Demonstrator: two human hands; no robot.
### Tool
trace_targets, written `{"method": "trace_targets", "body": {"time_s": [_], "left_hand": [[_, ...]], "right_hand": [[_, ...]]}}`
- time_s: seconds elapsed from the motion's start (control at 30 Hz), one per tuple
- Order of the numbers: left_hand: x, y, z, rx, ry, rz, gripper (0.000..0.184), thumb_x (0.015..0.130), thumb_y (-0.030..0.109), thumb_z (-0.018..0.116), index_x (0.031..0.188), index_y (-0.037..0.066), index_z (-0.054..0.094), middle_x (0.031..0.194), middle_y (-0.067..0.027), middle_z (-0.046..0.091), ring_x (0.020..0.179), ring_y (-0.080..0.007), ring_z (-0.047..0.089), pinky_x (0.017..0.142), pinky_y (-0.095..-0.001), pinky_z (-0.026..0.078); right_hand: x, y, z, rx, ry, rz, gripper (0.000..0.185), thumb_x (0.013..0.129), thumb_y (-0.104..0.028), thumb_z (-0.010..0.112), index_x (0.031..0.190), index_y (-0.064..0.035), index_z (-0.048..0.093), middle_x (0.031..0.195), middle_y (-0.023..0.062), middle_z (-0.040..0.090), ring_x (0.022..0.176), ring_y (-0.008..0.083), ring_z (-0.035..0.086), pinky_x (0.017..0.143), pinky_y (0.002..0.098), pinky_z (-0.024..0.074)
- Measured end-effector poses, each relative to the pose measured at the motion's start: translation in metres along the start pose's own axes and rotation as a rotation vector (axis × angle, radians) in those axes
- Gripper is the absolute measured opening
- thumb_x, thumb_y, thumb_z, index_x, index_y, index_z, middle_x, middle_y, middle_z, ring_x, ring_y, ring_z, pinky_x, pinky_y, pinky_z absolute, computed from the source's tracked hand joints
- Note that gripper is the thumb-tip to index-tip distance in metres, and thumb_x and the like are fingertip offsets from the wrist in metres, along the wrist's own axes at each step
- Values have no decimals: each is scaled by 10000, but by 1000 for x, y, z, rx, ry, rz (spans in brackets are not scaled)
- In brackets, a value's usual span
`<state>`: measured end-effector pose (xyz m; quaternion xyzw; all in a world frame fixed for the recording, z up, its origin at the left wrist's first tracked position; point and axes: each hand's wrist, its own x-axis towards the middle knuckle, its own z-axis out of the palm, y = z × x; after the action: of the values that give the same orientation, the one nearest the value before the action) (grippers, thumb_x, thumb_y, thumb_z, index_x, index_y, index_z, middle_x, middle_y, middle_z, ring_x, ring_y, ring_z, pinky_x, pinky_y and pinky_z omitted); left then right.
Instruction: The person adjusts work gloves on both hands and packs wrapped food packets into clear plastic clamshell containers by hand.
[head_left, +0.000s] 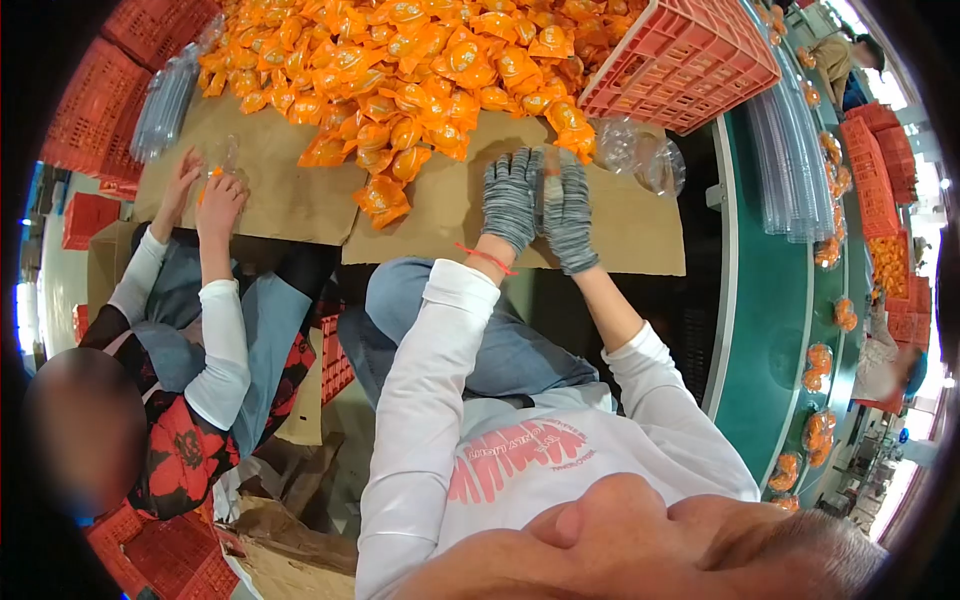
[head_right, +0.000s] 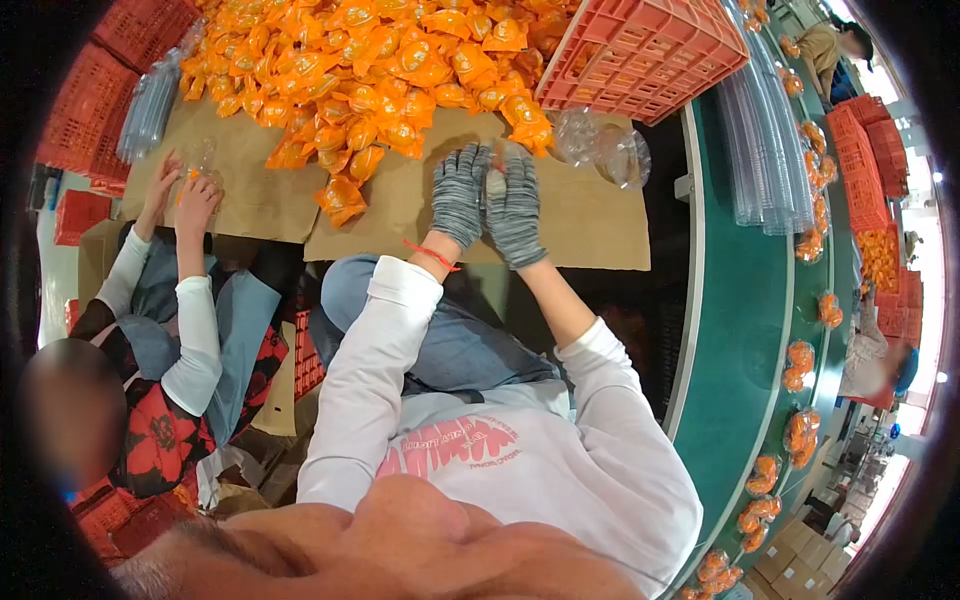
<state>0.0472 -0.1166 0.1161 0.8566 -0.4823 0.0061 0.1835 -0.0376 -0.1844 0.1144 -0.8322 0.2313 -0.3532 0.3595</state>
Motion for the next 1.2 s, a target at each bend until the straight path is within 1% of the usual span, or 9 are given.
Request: {"method": "trace_targets", "body": {"time_s": [0.23, 0.3, 0.43, 0.53, 0.63, 0.73, 0.83, 1.03, 1.2], "left_hand": [[1, -7, -15, -83, -172, 34, 751, 755, 277, 553, 1370, -4, 226, 1401, -219, 258, 1299, -355, 253, 1072, -479, 163], [-3, -10, -10, -248, -130, 54, 817, 727, 259, 593, 1391, 27, 178, 1387, -206, 295, 1286, -367, 279, 1051, -483, 225], [0, -11, -7, -846, -220, -109, 831, 711, 158, 625, 1402, 69, 173, 1356, -193, 366, 1246, -376, 344, 1012, -427, 330], [0, -10, -9, -767, -224, -250, 750, 731, 102, 606, 1379, 47, 233, 1326, -166, 414, 1252, -345, 363, 1001, -384, 358], [-2, -14, 22, -512, 165, -145, 676, 719, 74, 620, 1331, 51, 334, 1236, -186, 485, 1144, -362, 471, 952, -395, 407], [-6, -15, 30, -288, 414, -218, 552, 714, 47, 630, 1238, 44, 455, 1132, -190, 540, 1012, -353, 551, 890, -380, 454], [-4, -21, 29, -806, 144, -408, 411, 718, 72, 655, 1112, 14, 552, 1066, -189, 561, 954, -321, 567, 857, -363, 467], [-11, -10, 23, -728, 270, -218, 349, 761, 100, 634, 1103, 40, 591, 1030, -162, 565, 903, -305, 581, 822, -358, 475], [-8, -7, 12, -384, 112, -230, 350, 794, 126, 600, 1139, 73, 582, 1001, -162, 572, 837, -329, 587, 784, -379, 483]], "right_hand": [[15, 21, 4, -166, -25, -99, 428, 930, -217, 385, 1269, 43, 409, 1259, 228, 465, 1162, 369, 439, 999, 407, 321], [19, 34, 0, -305, -49, -174, 423, 928, -217, 390, 1264, 38, 420, 1260, 219, 470, 1161, 359, 444, 998, 404, 324], [30, 33, -11, -169, -127, 6, 401, 922, -223, 407, 1239, 17, 459, 1248, 199, 487, 1163, 336, 448, 1004, 399, 315], [33, 29, -13, -158, -172, -29, 382, 917, -225, 417, 1223, -5, 481, 1226, 191, 504, 1150, 324, 460, 994, 400, 319], [36, 22, -15, -141, -231, -94, 363, 910, -222, 425, 1206, -25, 497, 1198, 185, 521, 1128, 325, 475, 973, 406, 331], [39, 23, -15, -220, -273, -145, 353, 904, -201, 435, 1207, -30, 496, 1184, 173, 531, 1118, 318, 482, 965, 392, 341], [42, 25, -15, -278, -329, -156, 356, 905, -158, 437, 1232, -22, 474, 1195, 162, 526, 1123, 303, 482, 983, 353, 343], [45, 30, -18, -8, -305, -12, 342, 876, -152, 453, 1197, -43, 501, 1137, 174, 546, 1071, 331, 497, 948, 378, 374], [45, 30, -18, -21, -299, -41, 333, 871, -143, 457, 1184, -41, 509, 1150, 165, 538, 1074, 321, 495, 938, 389, 381]]}}
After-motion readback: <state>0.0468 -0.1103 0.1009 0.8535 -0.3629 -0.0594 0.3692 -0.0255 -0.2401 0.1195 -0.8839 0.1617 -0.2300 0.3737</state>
